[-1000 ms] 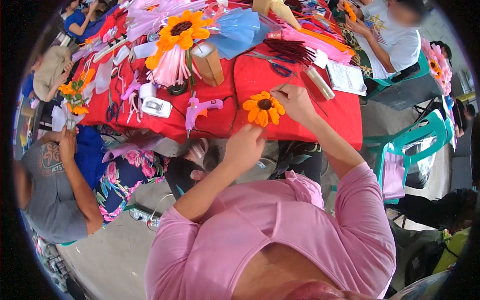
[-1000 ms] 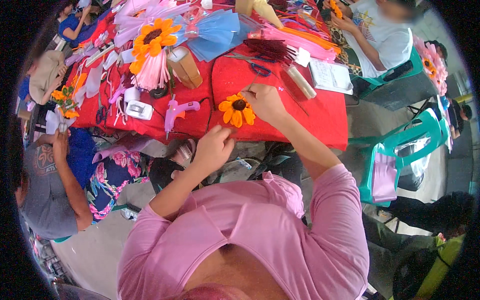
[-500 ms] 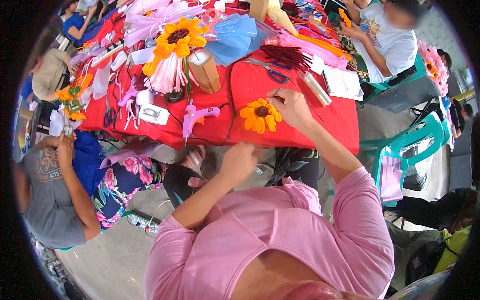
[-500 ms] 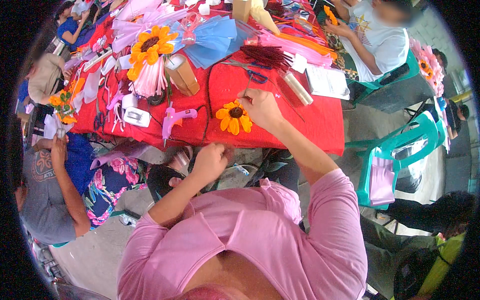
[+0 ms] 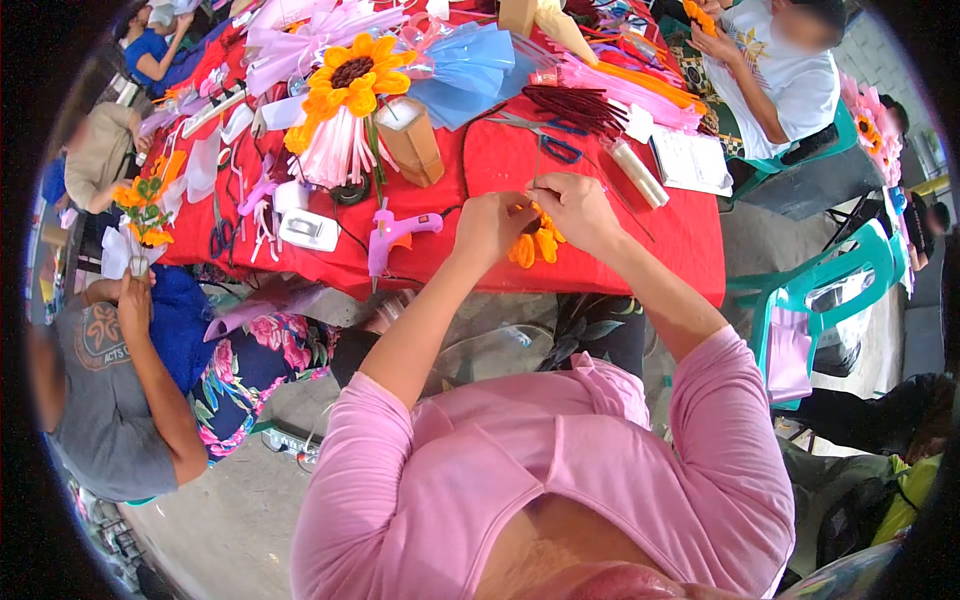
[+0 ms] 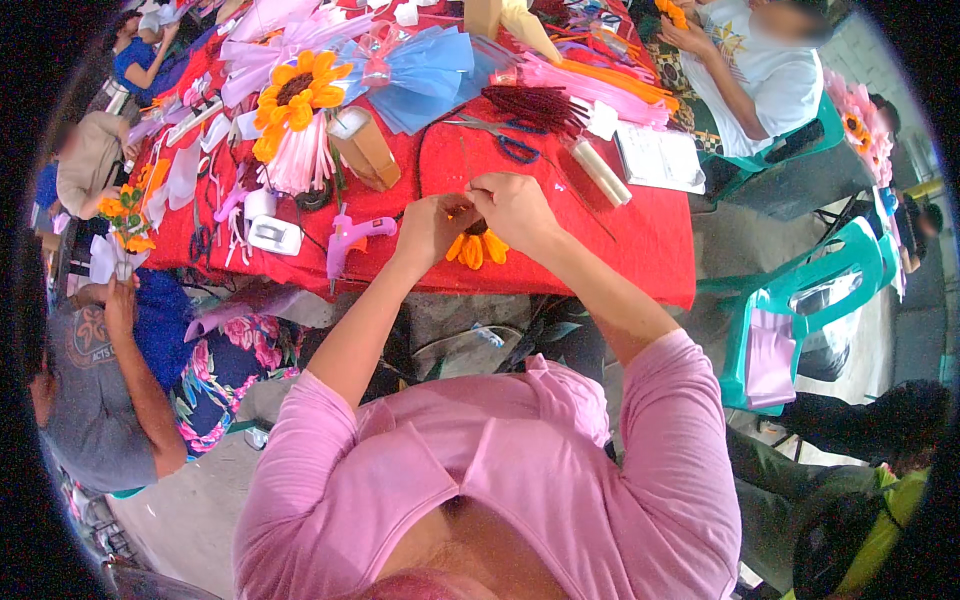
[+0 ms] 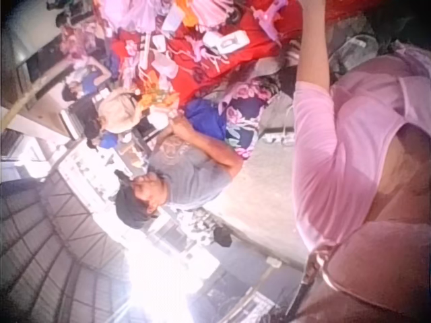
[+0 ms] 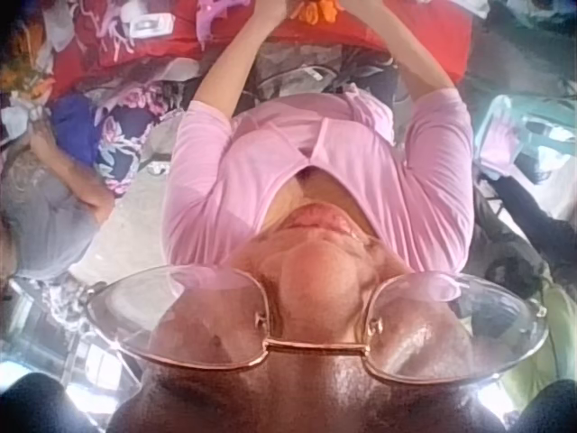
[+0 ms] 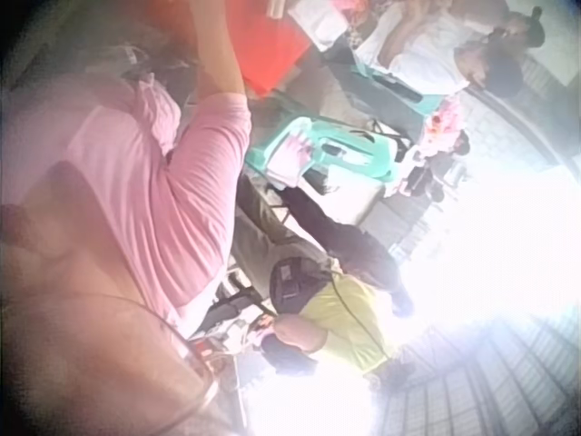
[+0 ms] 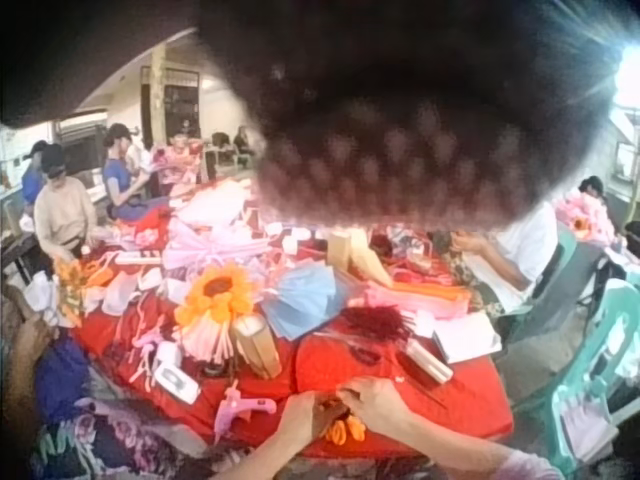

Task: The person is making a craft flower by hand. The person uses a glue gun to apply adhesive to orange felt petals and carefully attaches them around a dark brown circular center piece while sitting at a table with other crafters.

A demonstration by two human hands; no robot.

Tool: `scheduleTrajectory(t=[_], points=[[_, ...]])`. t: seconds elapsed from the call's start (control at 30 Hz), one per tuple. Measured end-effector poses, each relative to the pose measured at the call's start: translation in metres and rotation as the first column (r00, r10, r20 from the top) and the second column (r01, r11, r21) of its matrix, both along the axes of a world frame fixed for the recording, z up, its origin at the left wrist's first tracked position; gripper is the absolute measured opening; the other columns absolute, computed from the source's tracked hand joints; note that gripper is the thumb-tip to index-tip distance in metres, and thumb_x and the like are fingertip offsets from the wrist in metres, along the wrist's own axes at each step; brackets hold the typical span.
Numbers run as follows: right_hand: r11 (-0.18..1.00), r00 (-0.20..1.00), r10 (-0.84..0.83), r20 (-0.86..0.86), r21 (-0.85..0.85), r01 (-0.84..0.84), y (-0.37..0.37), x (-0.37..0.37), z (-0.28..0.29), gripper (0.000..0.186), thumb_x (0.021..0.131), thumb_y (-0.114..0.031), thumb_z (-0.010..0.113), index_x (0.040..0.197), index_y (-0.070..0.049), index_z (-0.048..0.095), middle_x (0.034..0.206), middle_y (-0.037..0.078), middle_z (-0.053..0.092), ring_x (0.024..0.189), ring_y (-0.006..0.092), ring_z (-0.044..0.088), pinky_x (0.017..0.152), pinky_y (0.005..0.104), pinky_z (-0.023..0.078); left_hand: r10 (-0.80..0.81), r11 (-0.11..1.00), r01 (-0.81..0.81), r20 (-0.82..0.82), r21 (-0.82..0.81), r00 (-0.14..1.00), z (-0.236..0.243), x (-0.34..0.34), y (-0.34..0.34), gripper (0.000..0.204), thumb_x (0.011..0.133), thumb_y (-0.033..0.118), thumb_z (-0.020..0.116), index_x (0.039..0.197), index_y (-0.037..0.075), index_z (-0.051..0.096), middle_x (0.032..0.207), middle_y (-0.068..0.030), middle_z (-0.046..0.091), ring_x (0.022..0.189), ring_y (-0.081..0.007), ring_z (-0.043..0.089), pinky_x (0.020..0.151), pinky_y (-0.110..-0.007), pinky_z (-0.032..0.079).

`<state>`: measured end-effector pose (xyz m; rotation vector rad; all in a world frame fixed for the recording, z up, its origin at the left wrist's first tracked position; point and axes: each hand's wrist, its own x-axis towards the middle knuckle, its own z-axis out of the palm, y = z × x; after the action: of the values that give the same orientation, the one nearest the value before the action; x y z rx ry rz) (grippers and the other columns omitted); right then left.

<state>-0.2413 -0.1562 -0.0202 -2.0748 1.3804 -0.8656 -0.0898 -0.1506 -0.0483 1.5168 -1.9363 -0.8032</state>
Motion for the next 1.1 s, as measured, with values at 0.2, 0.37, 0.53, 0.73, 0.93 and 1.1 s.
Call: scheduleTrajectory(t=[0.2, 0.37, 0.53, 0.73, 0.93, 1.1], points=[[0.995, 0.995, -0.035, 0.089, -0.094, 0.043, 0.002, -0.008, -0.005, 0.017, 0.078, -0.013, 0.056, 0.087, -0.001, 0.064, 0.082, 0.018, 0.063, 0.076, 0.0327, 0.061, 0.067, 0.0376, 0.050, -0.004, 1.000, 0.003, -0.125, -0.009, 0.992, -0.008, 0.002, -0.006, 0.022, 0.075, 0.024, 0.064, 0.088, 0.006, 0.067, 0.075, -0.0142, 0.064, 0.070, -0.0262, 0.065, 0.064, -0.033, 0.050], [1.000, 1.000, 0.001, -0.023, -0.027, -0.002, 0.026, -0.023, -0.028, 0.018, 0.079, -0.008, 0.056, 0.093, 0.000, 0.063, 0.081, 0.016, 0.061, 0.074, 0.0292, 0.061, 0.065, 0.0344, 0.048, -0.021, 0.999, 0.017, -0.110, -0.040, 0.994, -0.006, 0.006, -0.006, 0.022, 0.075, 0.023, 0.064, 0.086, 0.004, 0.066, 0.077, -0.0131, 0.065, 0.070, -0.0250, 0.064, 0.064, -0.032, 0.050], [0.996, 0.989, 0.030, -0.142, -0.079, -0.041, 0.052, -0.019, -0.044, 0.017, 0.078, -0.009, 0.056, 0.091, -0.001, 0.062, 0.076, 0.016, 0.056, 0.071, 0.0326, 0.057, 0.064, 0.0393, 0.047, -0.018, 1.000, 0.018, -0.127, -0.001, 0.992, -0.009, 0.006, -0.007, 0.025, 0.075, 0.025, 0.066, 0.088, 0.003, 0.066, 0.081, -0.0124, 0.065, 0.073, -0.0226, 0.063, 0.068, -0.031, 0.047], [0.993, 0.960, 0.011, -0.279, -0.111, -0.044, 0.054, -0.013, -0.050, 0.020, 0.078, -0.017, 0.055, 0.091, -0.003, 0.059, 0.075, 0.016, 0.055, 0.070, 0.0336, 0.057, 0.065, 0.0427, 0.046, -0.037, 0.997, 0.026, -0.135, -0.078, 0.990, -0.016, 0.006, -0.008, 0.024, 0.075, 0.024, 0.066, 0.086, 0.003, 0.066, 0.080, -0.0116, 0.065, 0.073, -0.0211, 0.063, 0.068, -0.030, 0.047], [0.990, 0.961, 0.007, -0.277, -0.135, -0.046, 0.049, -0.012, -0.051, 0.019, 0.078, -0.017, 0.055, 0.090, -0.003, 0.059, 0.074, 0.016, 0.055, 0.070, 0.0332, 0.057, 0.065, 0.0426, 0.046, -0.009, 1.000, 0.010, -0.164, 0.001, 0.986, -0.014, 0.006, -0.009, 0.022, 0.075, 0.022, 0.066, 0.085, 0.002, 0.066, 0.078, -0.0100, 0.065, 0.070, -0.0170, 0.062, 0.066, -0.028, 0.047], [0.988, 0.969, 0.003, -0.248, -0.148, -0.041, 0.050, -0.011, -0.050, 0.017, 0.079, -0.017, 0.054, 0.088, -0.004, 0.061, 0.076, 0.016, 0.055, 0.071, 0.0318, 0.057, 0.064, 0.0421, 0.045, -0.008, 1.000, 0.010, -0.184, 0.011, 0.983, -0.014, 0.006, -0.008, 0.022, 0.076, 0.022, 0.065, 0.085, 0.002, 0.066, 0.077, -0.0094, 0.065, 0.068, -0.0154, 0.061, 0.065, -0.028, 0.047]])
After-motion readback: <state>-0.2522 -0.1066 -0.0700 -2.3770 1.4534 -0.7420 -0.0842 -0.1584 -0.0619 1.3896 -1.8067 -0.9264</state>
